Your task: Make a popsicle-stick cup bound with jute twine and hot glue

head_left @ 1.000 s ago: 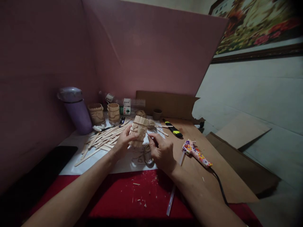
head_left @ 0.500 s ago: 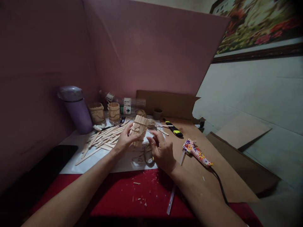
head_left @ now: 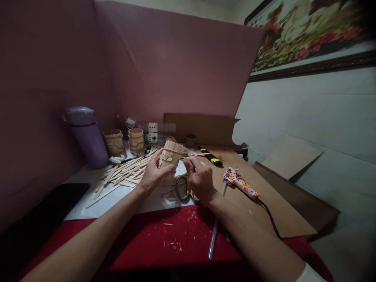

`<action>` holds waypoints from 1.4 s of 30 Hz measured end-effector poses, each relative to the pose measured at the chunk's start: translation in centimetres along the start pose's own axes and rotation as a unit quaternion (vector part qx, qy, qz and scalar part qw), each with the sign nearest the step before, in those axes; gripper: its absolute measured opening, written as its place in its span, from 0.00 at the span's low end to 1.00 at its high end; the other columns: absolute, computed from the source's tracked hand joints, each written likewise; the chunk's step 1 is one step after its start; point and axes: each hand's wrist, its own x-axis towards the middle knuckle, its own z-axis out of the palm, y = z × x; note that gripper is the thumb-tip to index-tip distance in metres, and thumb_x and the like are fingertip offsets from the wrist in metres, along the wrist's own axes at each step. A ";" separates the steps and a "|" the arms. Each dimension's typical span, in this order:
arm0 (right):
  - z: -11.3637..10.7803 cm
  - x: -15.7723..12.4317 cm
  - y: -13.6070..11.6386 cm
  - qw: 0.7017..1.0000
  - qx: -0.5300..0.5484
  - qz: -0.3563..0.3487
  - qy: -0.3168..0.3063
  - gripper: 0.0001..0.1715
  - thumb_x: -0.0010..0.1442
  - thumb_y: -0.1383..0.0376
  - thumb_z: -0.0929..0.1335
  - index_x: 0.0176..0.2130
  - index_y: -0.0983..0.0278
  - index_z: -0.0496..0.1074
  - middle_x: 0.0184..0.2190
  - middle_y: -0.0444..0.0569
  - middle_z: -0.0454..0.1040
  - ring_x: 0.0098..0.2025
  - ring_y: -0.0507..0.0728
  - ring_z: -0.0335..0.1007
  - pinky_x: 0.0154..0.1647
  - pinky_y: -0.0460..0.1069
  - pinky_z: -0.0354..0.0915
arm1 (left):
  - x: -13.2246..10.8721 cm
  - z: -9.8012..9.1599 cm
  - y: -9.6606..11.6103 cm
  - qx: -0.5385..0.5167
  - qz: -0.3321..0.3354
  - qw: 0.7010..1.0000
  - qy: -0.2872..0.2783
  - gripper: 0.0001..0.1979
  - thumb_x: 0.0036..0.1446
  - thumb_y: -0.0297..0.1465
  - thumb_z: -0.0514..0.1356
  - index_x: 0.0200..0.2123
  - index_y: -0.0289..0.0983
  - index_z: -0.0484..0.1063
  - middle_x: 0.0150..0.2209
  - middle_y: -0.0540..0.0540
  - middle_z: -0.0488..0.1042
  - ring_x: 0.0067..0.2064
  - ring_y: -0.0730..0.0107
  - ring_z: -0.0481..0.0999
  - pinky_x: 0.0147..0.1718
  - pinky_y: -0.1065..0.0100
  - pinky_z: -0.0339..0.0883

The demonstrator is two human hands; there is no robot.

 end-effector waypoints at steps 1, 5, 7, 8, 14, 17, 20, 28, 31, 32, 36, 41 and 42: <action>0.0 0.1 0.1 1.000 0.004 0.006 0.003 0.22 0.73 0.56 0.58 0.37 0.63 0.73 0.23 0.46 0.74 0.24 0.53 0.69 0.27 0.46 0.54 | 0.0 0.1 0.1 -0.003 0.001 1.000 0.000 0.40 0.39 0.37 0.71 0.58 0.32 0.67 0.45 0.40 0.78 0.46 0.54 0.77 0.42 0.62 0.71; 0.0 0.3 0.2 0.999 0.037 0.024 0.025 0.21 0.72 0.55 0.59 0.34 0.62 0.72 0.24 0.45 0.72 0.26 0.54 0.68 0.29 0.46 0.56 | 0.0 0.2 -0.1 -0.022 -0.003 1.000 -0.010 0.42 0.41 0.38 0.71 0.59 0.31 0.66 0.45 0.39 0.78 0.44 0.55 0.78 0.42 0.62 0.72; 0.0 0.3 0.1 0.998 0.046 0.026 0.030 0.20 0.72 0.56 0.60 0.34 0.62 0.72 0.24 0.45 0.72 0.27 0.54 0.68 0.30 0.46 0.57 | 0.0 0.2 -0.5 -0.032 -0.009 0.999 -0.011 0.43 0.41 0.39 0.72 0.60 0.31 0.65 0.47 0.38 0.78 0.45 0.54 0.78 0.43 0.61 0.72; 0.0 0.3 0.1 0.998 0.051 0.026 0.032 0.20 0.71 0.56 0.60 0.34 0.61 0.72 0.24 0.45 0.72 0.27 0.54 0.68 0.30 0.46 0.57 | 0.1 0.1 -0.7 -0.037 -0.014 0.999 -0.011 0.43 0.41 0.39 0.72 0.60 0.31 0.65 0.48 0.37 0.77 0.47 0.54 0.78 0.43 0.61 0.72; 0.0 0.4 -0.1 0.989 0.115 0.039 0.088 0.16 0.70 0.60 0.61 0.35 0.62 0.72 0.28 0.46 0.76 0.29 0.54 0.70 0.31 0.47 0.62 | 0.1 0.0 -1.1 -0.102 -0.071 0.992 -0.005 0.48 0.40 0.41 0.74 0.63 0.34 0.61 0.50 0.36 0.77 0.47 0.53 0.78 0.41 0.61 0.74; -0.3 0.5 -0.3 0.981 0.131 0.053 0.134 0.16 0.69 0.59 0.61 0.34 0.62 0.72 0.30 0.48 0.78 0.32 0.55 0.73 0.34 0.48 0.64 | 0.0 0.0 -0.9 -0.131 -0.083 0.988 0.006 0.46 0.38 0.39 0.76 0.61 0.36 0.64 0.49 0.38 0.77 0.45 0.56 0.79 0.38 0.63 0.75; -0.4 0.5 -0.3 0.978 0.142 0.064 0.141 0.16 0.69 0.58 0.62 0.35 0.62 0.73 0.30 0.47 0.79 0.30 0.54 0.73 0.33 0.48 0.64 | -0.2 0.0 -0.5 -0.160 -0.088 0.983 -0.017 0.42 0.39 0.38 0.75 0.58 0.36 0.66 0.47 0.39 0.77 0.42 0.57 0.79 0.34 0.63 0.76; 0.0 0.4 -0.6 0.971 0.211 0.082 0.070 0.15 0.68 0.57 0.64 0.42 0.63 0.76 0.29 0.46 0.77 0.29 0.53 0.70 0.29 0.46 0.62 | -0.8 0.1 0.8 -0.228 -0.128 0.962 -0.075 0.29 0.43 0.35 0.72 0.49 0.37 0.72 0.43 0.42 0.78 0.36 0.64 0.78 0.31 0.65 0.76; -0.1 0.4 -0.7 0.978 0.182 0.067 0.077 0.13 0.67 0.59 0.64 0.39 0.63 0.75 0.28 0.46 0.76 0.28 0.53 0.69 0.27 0.46 0.60 | -0.9 0.0 1.0 -0.246 -0.151 0.955 -0.072 0.23 0.49 0.39 0.69 0.47 0.35 0.73 0.41 0.41 0.79 0.34 0.63 0.78 0.32 0.62 0.76; -0.1 0.4 -0.7 0.981 0.169 0.062 0.076 0.13 0.67 0.59 0.64 0.37 0.63 0.75 0.27 0.45 0.75 0.27 0.52 0.68 0.27 0.46 0.59 | -0.9 0.1 1.0 -0.252 -0.159 0.953 -0.064 0.22 0.50 0.39 0.67 0.47 0.35 0.74 0.40 0.41 0.79 0.34 0.62 0.79 0.32 0.61 0.76; 0.0 0.3 -0.7 0.985 0.151 0.060 0.056 0.15 0.67 0.58 0.65 0.35 0.63 0.75 0.20 0.40 0.68 0.21 0.50 0.60 0.24 0.46 0.55 | -1.0 0.1 1.5 -0.264 -0.182 0.947 -0.033 0.19 0.53 0.39 0.65 0.46 0.36 0.74 0.37 0.42 0.79 0.32 0.62 0.79 0.31 0.62 0.76; 0.2 0.1 -0.8 0.984 0.166 0.047 0.043 0.15 0.66 0.56 0.66 0.35 0.63 0.76 0.19 0.39 0.65 0.22 0.50 0.58 0.26 0.46 0.55 | -1.2 0.3 2.0 -0.281 -0.208 0.936 -0.035 0.14 0.55 0.36 0.63 0.42 0.35 0.75 0.33 0.43 0.78 0.29 0.64 0.77 0.28 0.63 0.75; 0.2 0.0 -0.8 0.984 0.167 0.045 0.040 0.15 0.66 0.57 0.66 0.34 0.63 0.76 0.19 0.39 0.65 0.22 0.50 0.58 0.26 0.46 0.55 | -1.2 0.3 2.0 -0.282 -0.212 0.935 -0.035 0.13 0.55 0.36 0.63 0.41 0.34 0.75 0.32 0.43 0.78 0.29 0.64 0.77 0.28 0.63 0.74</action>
